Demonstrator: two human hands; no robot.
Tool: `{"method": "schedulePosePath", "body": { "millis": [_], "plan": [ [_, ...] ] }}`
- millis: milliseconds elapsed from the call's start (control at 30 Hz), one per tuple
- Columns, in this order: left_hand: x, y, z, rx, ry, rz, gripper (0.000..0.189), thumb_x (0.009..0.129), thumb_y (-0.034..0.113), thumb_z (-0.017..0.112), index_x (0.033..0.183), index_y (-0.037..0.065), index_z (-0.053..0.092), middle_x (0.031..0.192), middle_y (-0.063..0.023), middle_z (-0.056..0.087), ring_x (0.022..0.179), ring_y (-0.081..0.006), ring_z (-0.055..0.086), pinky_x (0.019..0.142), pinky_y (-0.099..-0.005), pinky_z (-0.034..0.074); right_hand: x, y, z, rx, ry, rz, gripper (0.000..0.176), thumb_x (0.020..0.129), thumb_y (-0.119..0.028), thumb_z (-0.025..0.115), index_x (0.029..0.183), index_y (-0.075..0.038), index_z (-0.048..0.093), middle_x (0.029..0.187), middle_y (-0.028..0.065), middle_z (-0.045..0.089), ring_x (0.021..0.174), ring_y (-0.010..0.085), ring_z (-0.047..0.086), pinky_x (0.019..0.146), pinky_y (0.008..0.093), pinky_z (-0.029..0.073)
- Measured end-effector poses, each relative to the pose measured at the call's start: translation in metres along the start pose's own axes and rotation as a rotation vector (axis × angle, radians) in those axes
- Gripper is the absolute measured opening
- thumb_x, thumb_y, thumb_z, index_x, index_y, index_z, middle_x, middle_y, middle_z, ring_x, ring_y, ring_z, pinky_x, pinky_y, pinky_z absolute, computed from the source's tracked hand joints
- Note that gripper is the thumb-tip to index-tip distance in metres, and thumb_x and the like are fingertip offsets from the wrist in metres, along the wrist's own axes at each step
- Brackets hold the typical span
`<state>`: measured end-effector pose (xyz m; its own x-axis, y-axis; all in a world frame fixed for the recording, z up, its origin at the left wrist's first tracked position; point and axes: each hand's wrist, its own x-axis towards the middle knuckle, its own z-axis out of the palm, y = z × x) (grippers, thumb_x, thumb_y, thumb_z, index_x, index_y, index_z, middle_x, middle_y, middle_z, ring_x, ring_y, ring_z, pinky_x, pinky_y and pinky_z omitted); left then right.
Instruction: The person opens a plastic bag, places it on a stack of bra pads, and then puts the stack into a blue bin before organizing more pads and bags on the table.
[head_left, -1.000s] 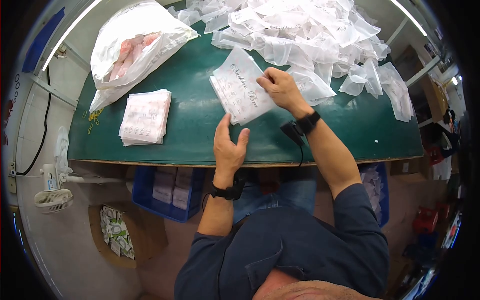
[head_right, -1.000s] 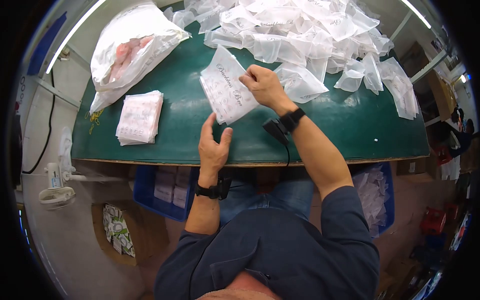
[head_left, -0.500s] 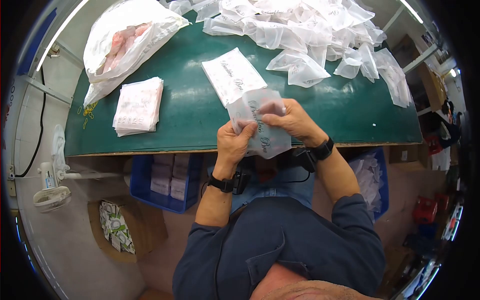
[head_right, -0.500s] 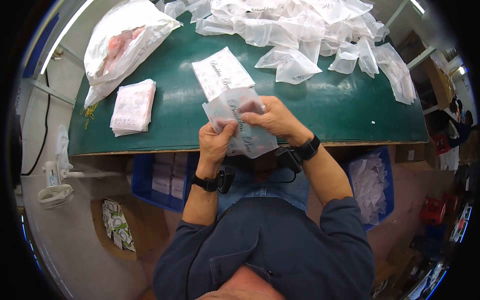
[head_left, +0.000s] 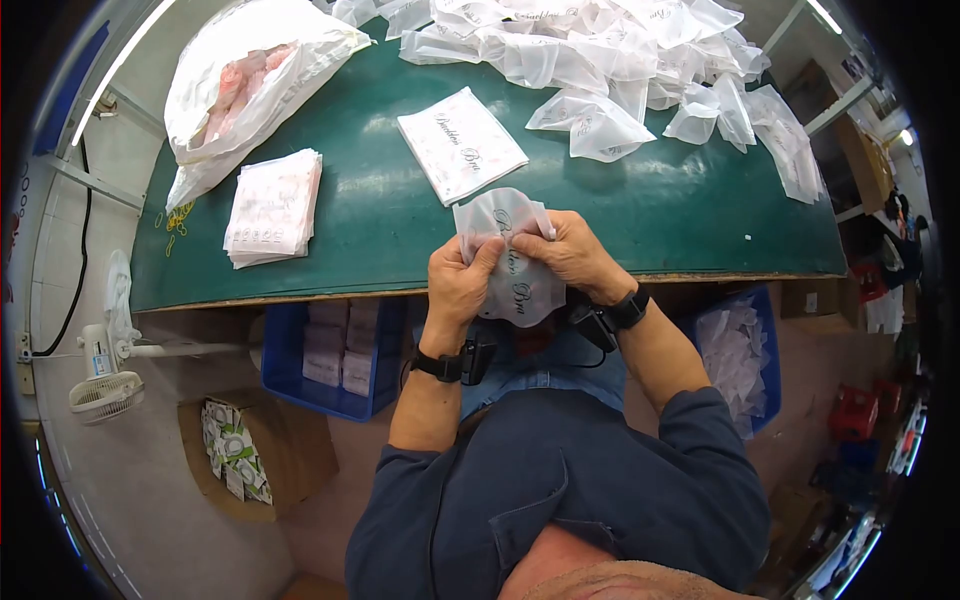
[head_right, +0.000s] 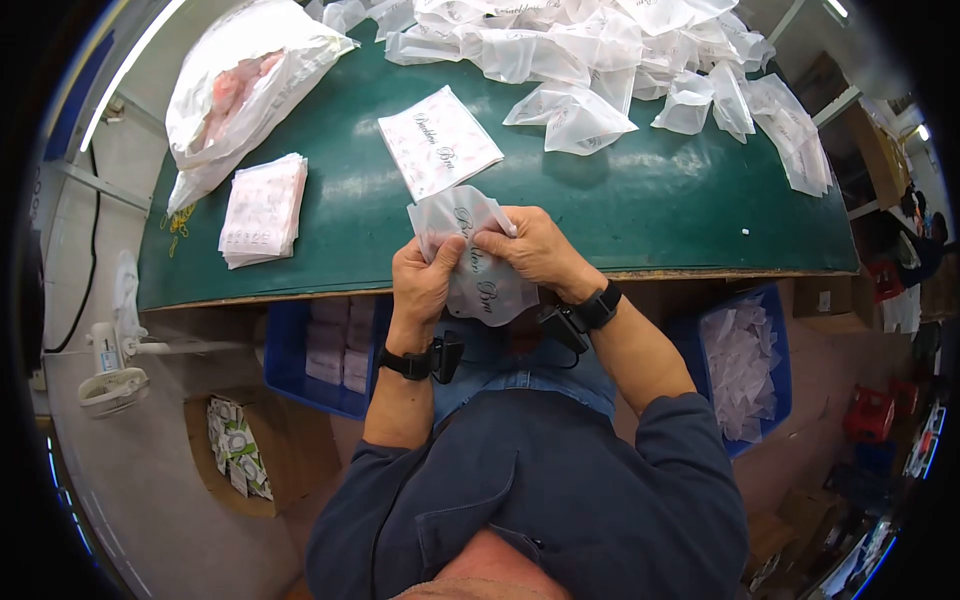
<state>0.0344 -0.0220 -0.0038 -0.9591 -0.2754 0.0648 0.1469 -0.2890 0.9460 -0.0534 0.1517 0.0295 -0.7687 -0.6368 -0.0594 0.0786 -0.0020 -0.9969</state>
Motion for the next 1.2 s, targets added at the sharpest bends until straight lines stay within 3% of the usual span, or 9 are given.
{"method": "schedulePosePath", "body": {
  "millis": [367,500,767,900,1000,1033,1133,1200],
  "plan": [
    [0.002,0.008,0.006,-0.094,0.042,-0.036,0.026,0.097,0.021,0.073,0.108,-0.002,0.071,0.094,-0.0047,0.074,0.080,-0.0073,0.064,0.069,-0.0222,0.053,0.000,0.016,-0.003,0.095,0.012,0.071,0.020,0.096,-0.021,0.074,0.099,-0.001,0.072,0.084,-0.0008,0.068,0.076,0.0071,0.060,0.068,0.0230,0.050],
    [0.002,0.007,0.010,-0.047,0.019,0.022,0.027,0.098,0.022,0.073,0.110,-0.002,0.070,0.094,-0.0048,0.073,0.080,-0.0075,0.065,0.070,-0.0224,0.053,-0.003,0.017,-0.004,0.148,0.100,-0.037,0.021,0.096,-0.022,0.075,0.099,-0.001,0.072,0.087,-0.0007,0.069,0.077,0.0066,0.060,0.068,0.0231,0.050],
    [-0.001,-0.001,0.002,0.004,-0.008,-0.031,0.026,0.097,0.024,0.074,0.103,-0.001,0.069,0.085,0.0022,0.069,0.071,-0.0044,0.058,0.063,-0.0206,0.048,-0.009,0.009,0.002,0.139,0.014,0.047,0.023,0.096,-0.021,0.074,0.105,0.000,0.073,0.090,-0.0003,0.070,0.079,0.0070,0.062,0.072,0.0236,0.052],
    [0.002,-0.011,-0.004,0.103,0.052,-0.003,0.023,0.097,0.022,0.073,0.100,-0.001,0.068,0.089,0.0015,0.065,0.070,-0.0052,0.054,0.061,-0.0222,0.044,-0.012,0.009,0.011,0.225,0.091,-0.070,0.022,0.096,-0.019,0.074,0.107,-0.001,0.073,0.091,-0.0003,0.071,0.080,0.0071,0.062,0.071,0.0241,0.052],
    [-0.008,0.015,0.016,0.588,0.367,0.542,0.019,0.097,0.017,0.071,0.102,-0.002,0.069,0.099,-0.0035,0.062,0.075,-0.0095,0.054,0.062,-0.0256,0.043,-0.017,-0.001,0.010,0.123,0.179,-0.187,0.020,0.096,-0.017,0.075,0.105,0.000,0.072,0.093,0.0000,0.070,0.081,0.0072,0.062,0.070,0.0246,0.052],
    [-0.010,0.023,0.020,0.589,0.365,0.533,0.019,0.097,0.017,0.071,0.102,-0.002,0.069,0.099,-0.0035,0.062,0.075,-0.0095,0.054,0.062,-0.0256,0.043,-0.018,0.002,0.010,0.125,0.181,-0.179,0.020,0.096,-0.017,0.075,0.105,0.000,0.072,0.093,0.0000,0.070,0.081,0.0072,0.062,0.070,0.0246,0.052],
    [-0.017,0.044,0.028,0.731,0.106,0.393,0.016,0.096,0.012,0.069,0.106,-0.001,0.071,0.109,-0.0094,0.058,0.082,-0.0140,0.056,0.067,-0.0280,0.046,-0.017,0.010,0.014,-0.126,0.193,-0.355,0.023,0.090,-0.019,0.080,0.085,-0.001,0.066,0.075,0.0033,0.064,0.066,0.0103,0.055,0.057,0.0299,0.046],
    [-0.015,0.043,0.028,0.687,0.095,0.399,0.016,0.096,0.011,0.069,0.107,0.000,0.071,0.106,-0.0092,0.059,0.082,-0.0142,0.057,0.068,-0.0281,0.047,-0.017,0.004,0.013,-0.233,0.183,-0.431,0.022,0.089,-0.017,0.080,0.085,-0.001,0.066,0.075,0.0033,0.062,0.065,0.0112,0.054,0.057,0.0299,0.045]
  ]
}}
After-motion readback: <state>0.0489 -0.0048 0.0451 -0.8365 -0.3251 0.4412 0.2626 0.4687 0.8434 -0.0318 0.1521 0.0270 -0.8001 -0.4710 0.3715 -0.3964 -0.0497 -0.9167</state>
